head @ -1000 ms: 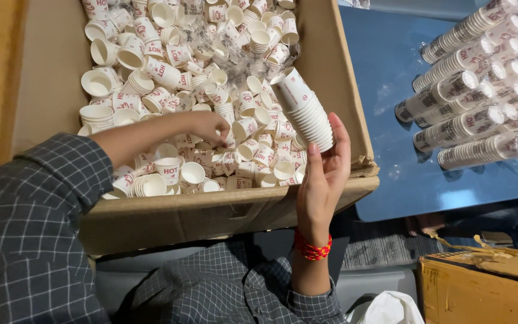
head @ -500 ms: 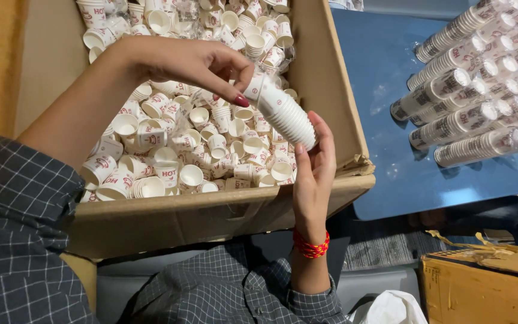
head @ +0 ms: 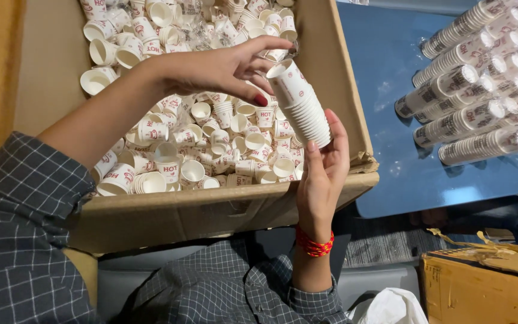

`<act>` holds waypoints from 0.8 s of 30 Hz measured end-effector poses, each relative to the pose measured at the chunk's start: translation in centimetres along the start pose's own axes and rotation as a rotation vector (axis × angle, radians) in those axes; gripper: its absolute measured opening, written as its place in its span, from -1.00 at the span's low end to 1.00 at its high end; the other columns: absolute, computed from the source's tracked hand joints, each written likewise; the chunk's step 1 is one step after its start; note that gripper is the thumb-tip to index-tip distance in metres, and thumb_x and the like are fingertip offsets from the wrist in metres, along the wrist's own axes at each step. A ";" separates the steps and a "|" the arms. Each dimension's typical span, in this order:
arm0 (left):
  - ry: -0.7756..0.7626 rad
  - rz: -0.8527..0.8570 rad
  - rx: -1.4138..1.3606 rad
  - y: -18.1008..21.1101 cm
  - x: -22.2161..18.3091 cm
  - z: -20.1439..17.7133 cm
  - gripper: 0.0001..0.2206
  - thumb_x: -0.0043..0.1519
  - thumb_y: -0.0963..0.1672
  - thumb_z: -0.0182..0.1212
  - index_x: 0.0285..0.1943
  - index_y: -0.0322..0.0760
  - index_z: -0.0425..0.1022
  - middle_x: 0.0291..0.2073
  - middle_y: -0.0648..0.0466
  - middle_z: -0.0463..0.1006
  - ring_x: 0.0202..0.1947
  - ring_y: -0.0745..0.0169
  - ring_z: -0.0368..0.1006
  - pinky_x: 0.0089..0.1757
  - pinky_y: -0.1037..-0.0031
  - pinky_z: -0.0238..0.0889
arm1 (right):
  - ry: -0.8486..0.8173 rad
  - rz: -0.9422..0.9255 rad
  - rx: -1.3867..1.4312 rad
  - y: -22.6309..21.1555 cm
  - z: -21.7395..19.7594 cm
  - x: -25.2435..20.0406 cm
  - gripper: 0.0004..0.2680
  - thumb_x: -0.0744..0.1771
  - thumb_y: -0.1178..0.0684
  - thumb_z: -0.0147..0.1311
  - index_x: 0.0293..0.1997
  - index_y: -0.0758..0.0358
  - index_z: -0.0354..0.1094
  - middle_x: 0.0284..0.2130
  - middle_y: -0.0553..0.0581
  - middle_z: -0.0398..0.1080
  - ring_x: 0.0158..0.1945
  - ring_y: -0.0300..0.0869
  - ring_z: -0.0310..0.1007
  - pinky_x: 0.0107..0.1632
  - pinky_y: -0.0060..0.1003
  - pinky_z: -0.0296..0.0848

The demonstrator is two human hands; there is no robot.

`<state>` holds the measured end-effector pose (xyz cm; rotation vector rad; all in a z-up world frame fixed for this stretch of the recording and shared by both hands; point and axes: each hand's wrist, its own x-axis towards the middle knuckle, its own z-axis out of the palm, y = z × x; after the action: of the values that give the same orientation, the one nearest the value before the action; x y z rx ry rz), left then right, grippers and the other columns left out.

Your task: The person organizes and stacks small paper cups from a large cardboard box, then places the stacks into plastic sleeves for packaging.

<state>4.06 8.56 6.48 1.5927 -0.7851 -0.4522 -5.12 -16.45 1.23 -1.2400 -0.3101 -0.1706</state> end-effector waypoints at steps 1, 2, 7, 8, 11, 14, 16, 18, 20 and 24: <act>0.001 0.000 0.000 -0.8 0.0 -0.2 -0.17 0.21 -0.11 0.33 0.57 -0.15 -0.21 0.30 -0.13 0.31 0.25 0.09 0.41 0.13 0.29 0.41 | -0.001 0.001 0.000 0.0 -0.1 0.0 -0.60 0.40 0.34 -0.10 0.47 0.48 -0.01 0.32 0.28 0.22 0.37 -0.11 0.26 0.43 -0.21 0.24; 0.027 -0.129 0.114 -1.5 0.1 -0.4 -0.22 0.21 -0.09 0.31 0.56 -0.12 -0.12 0.31 -0.16 0.32 0.23 0.07 0.42 0.13 0.27 0.39 | 0.002 0.006 0.022 0.0 -0.1 -0.1 -0.59 0.40 0.33 -0.09 0.48 0.48 -0.02 0.31 0.29 0.22 0.36 -0.11 0.26 0.42 -0.22 0.25; -0.038 -0.370 0.583 -11.0 0.4 1.4 -0.31 0.21 0.06 0.30 0.52 -0.02 0.13 0.39 -0.07 0.37 0.23 0.00 0.45 0.20 0.24 0.26 | -0.005 0.033 0.055 -0.5 0.0 0.0 -0.59 0.41 0.30 -0.08 0.48 0.48 -0.04 0.30 0.30 0.23 0.36 -0.11 0.27 0.41 -0.22 0.27; -0.057 -0.472 0.695 -11.6 -0.1 2.7 -0.30 0.20 0.07 0.30 0.55 0.08 0.12 0.36 -0.12 0.37 0.26 -0.04 0.41 0.20 0.23 0.26 | -0.006 0.046 0.060 -0.6 0.0 0.0 -0.59 0.41 0.30 -0.08 0.48 0.48 -0.04 0.30 0.30 0.23 0.36 -0.11 0.27 0.41 -0.22 0.27; -0.205 -0.580 1.003 -13.5 -1.3 4.8 -0.30 0.24 0.03 0.27 0.57 0.22 0.01 0.41 -0.25 0.11 0.34 -0.16 0.21 0.23 0.13 0.15 | -0.014 0.046 0.069 -0.6 -0.1 0.0 -0.59 0.41 0.29 -0.07 0.48 0.49 -0.04 0.31 0.30 0.23 0.37 -0.11 0.26 0.41 -0.22 0.26; -0.321 -0.566 1.169 -15.1 -1.7 5.3 -0.32 0.29 -0.05 0.19 0.58 0.22 -0.10 0.51 -0.30 -0.23 0.41 -0.22 0.04 0.24 0.07 0.05 | -0.018 0.035 0.070 -0.5 -0.2 0.0 -0.59 0.41 0.29 -0.07 0.48 0.49 -0.03 0.31 0.30 0.23 0.37 -0.10 0.26 0.42 -0.22 0.25; -0.303 -0.551 1.143 -16.3 -1.7 5.6 -0.33 0.31 -0.09 0.13 0.59 0.15 -0.12 0.53 -0.30 -0.30 0.42 -0.22 0.02 0.24 0.09 0.07 | -0.018 0.034 0.070 -0.4 -0.3 0.1 -0.59 0.41 0.29 -0.07 0.48 0.49 -0.03 0.30 0.30 0.23 0.37 -0.10 0.26 0.43 -0.22 0.25; -0.099 -0.209 1.065 -17.9 -1.5 6.0 -0.21 0.11 -0.07 0.23 0.58 -0.04 -0.04 0.47 -0.29 -0.09 0.47 -0.21 0.00 0.29 0.10 0.05 | -0.021 0.029 0.078 -0.1 -0.4 0.1 -0.59 0.40 0.31 -0.08 0.48 0.48 -0.02 0.31 0.29 0.22 0.37 -0.11 0.25 0.43 -0.22 0.24; -0.187 -0.215 1.205 -18.7 -1.0 6.5 -0.28 0.14 -0.12 0.19 0.54 -0.06 0.00 0.48 -0.25 -0.04 0.44 -0.17 0.02 0.24 0.05 0.06 | -0.022 0.029 0.073 -0.2 -0.4 0.1 -0.59 0.40 0.31 -0.08 0.47 0.49 -0.02 0.31 0.28 0.22 0.37 -0.11 0.25 0.43 -0.22 0.23; -0.198 -0.153 1.431 -21.4 0.4 6.2 -0.52 0.24 -0.17 0.15 0.39 -0.15 0.27 0.24 -0.16 0.39 0.33 -0.13 0.22 0.11 0.03 0.21 | -0.002 0.038 0.060 0.0 -0.3 0.3 -0.59 0.40 0.31 -0.09 0.47 0.49 0.00 0.28 0.28 0.23 0.34 -0.10 0.26 0.42 -0.21 0.23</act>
<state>5.04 4.42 -15.43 2.9672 -1.2541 -0.0933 -4.84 -16.73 1.23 -1.1855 -0.2912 -0.1258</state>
